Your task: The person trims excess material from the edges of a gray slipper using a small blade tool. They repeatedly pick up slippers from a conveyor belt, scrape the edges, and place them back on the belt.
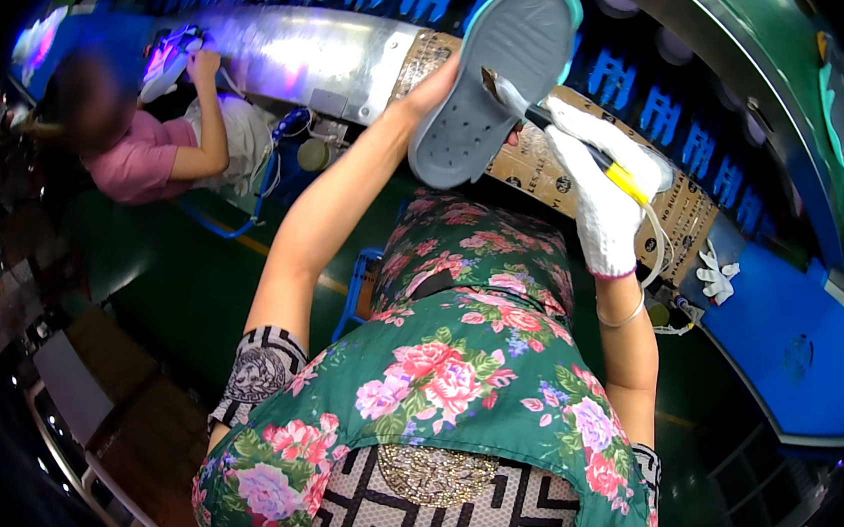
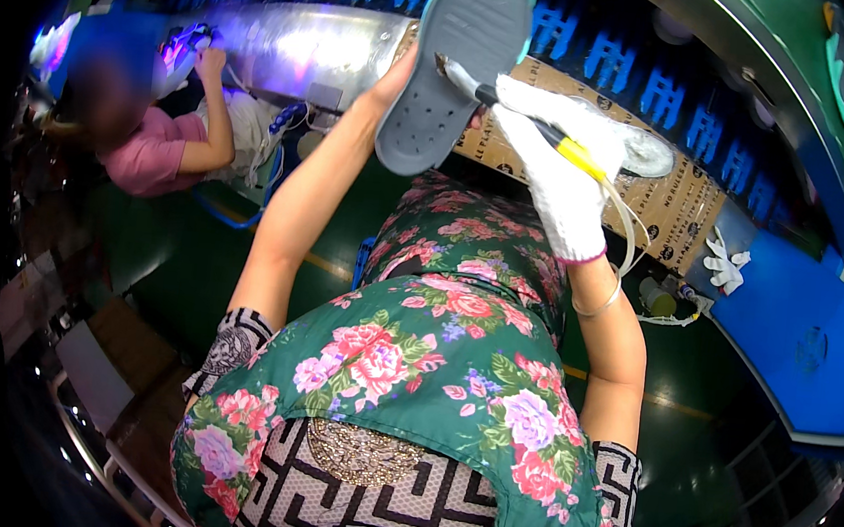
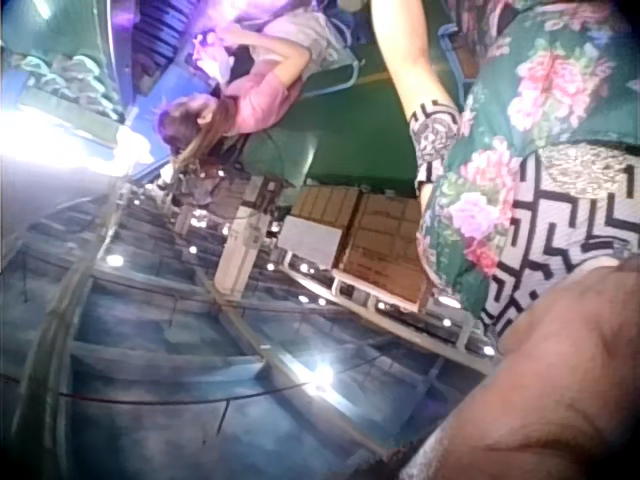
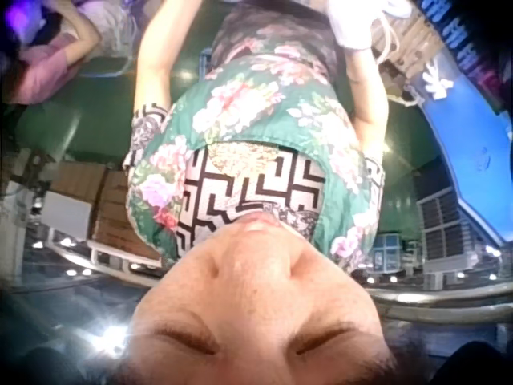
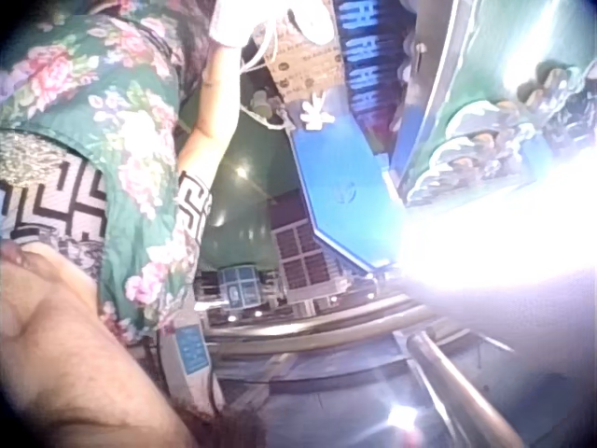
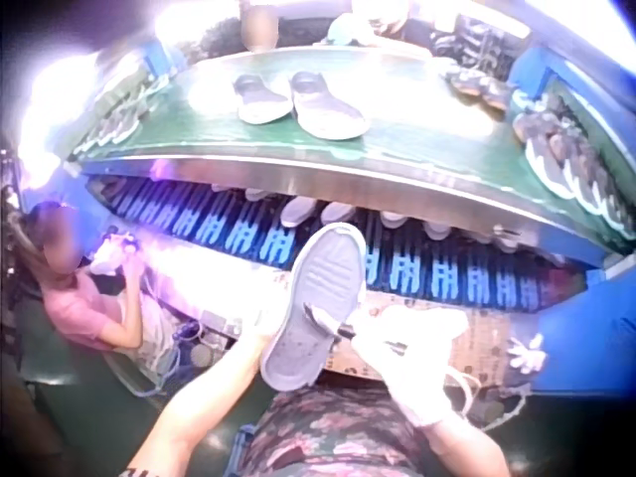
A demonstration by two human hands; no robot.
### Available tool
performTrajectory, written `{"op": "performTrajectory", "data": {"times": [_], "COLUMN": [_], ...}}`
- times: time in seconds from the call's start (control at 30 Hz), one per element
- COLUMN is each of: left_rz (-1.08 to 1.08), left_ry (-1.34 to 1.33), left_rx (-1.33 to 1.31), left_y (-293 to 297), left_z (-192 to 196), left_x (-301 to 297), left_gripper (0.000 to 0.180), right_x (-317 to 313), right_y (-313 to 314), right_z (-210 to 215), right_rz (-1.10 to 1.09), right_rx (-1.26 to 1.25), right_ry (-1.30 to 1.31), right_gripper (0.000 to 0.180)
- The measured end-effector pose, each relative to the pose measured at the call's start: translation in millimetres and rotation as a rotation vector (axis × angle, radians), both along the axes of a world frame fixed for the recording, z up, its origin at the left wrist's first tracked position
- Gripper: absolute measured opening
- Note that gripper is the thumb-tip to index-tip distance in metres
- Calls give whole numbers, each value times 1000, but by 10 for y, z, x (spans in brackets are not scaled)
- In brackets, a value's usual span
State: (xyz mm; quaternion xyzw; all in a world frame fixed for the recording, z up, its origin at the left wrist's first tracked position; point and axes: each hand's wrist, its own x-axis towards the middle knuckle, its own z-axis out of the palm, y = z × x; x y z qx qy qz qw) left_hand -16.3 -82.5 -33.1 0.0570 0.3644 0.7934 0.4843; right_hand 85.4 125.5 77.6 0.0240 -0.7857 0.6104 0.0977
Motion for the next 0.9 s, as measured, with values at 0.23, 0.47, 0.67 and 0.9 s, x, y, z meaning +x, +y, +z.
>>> {"op": "performTrajectory", "data": {"times": [0.23,0.47,0.67,0.9], "left_rz": [284,418,646,618], "left_ry": [-164,-428,-406,-428], "left_rx": [156,157,287,504], "left_y": [94,-92,100,307], "left_z": [-103,-188,100,153], "left_x": [540,957,933,911], "left_gripper": [58,47,73,92], "right_x": [-129,29,59,3], "right_y": [102,10,-45,-126], "right_z": [48,64,90,201], "right_rz": [211,305,196,119], "right_rx": [169,270,210,265], "right_ry": [102,120,164,229], "right_gripper": [19,16,22,23]}}
